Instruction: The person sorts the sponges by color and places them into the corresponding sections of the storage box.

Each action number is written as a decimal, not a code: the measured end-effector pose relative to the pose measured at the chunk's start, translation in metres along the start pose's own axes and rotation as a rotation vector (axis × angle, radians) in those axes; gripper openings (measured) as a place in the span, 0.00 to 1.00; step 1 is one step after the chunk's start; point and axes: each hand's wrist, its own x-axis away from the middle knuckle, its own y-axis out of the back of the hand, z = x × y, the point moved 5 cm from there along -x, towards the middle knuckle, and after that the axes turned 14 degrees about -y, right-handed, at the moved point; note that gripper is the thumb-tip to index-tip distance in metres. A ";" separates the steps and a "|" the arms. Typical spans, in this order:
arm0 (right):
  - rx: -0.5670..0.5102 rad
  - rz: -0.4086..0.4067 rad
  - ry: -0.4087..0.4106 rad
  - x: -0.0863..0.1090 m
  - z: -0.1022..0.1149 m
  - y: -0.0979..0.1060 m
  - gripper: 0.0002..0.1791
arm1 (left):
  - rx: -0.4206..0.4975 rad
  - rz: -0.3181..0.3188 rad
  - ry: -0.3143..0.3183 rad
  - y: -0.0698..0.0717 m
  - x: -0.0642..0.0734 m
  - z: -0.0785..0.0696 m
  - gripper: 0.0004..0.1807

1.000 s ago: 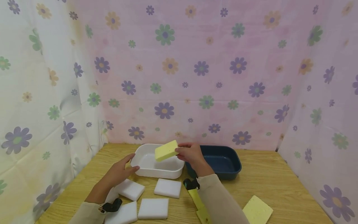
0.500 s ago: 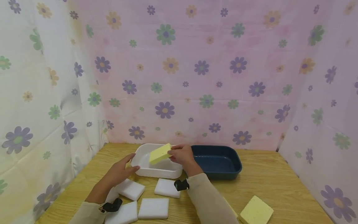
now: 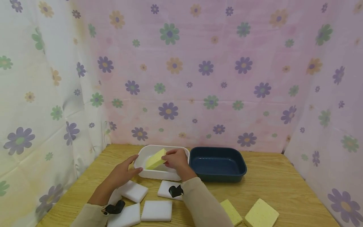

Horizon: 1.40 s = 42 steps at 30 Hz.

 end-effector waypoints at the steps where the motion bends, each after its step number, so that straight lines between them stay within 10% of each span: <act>1: 0.013 -0.003 0.000 0.001 0.000 -0.002 0.18 | 0.001 -0.002 0.001 0.000 0.000 0.000 0.43; 14: 0.232 -0.092 0.001 0.008 0.000 -0.007 0.14 | 0.004 -0.005 -0.007 0.000 -0.002 -0.001 0.43; 42: 0.200 -0.035 0.096 0.023 0.013 0.016 0.12 | 0.012 -0.004 0.005 0.001 0.001 -0.002 0.42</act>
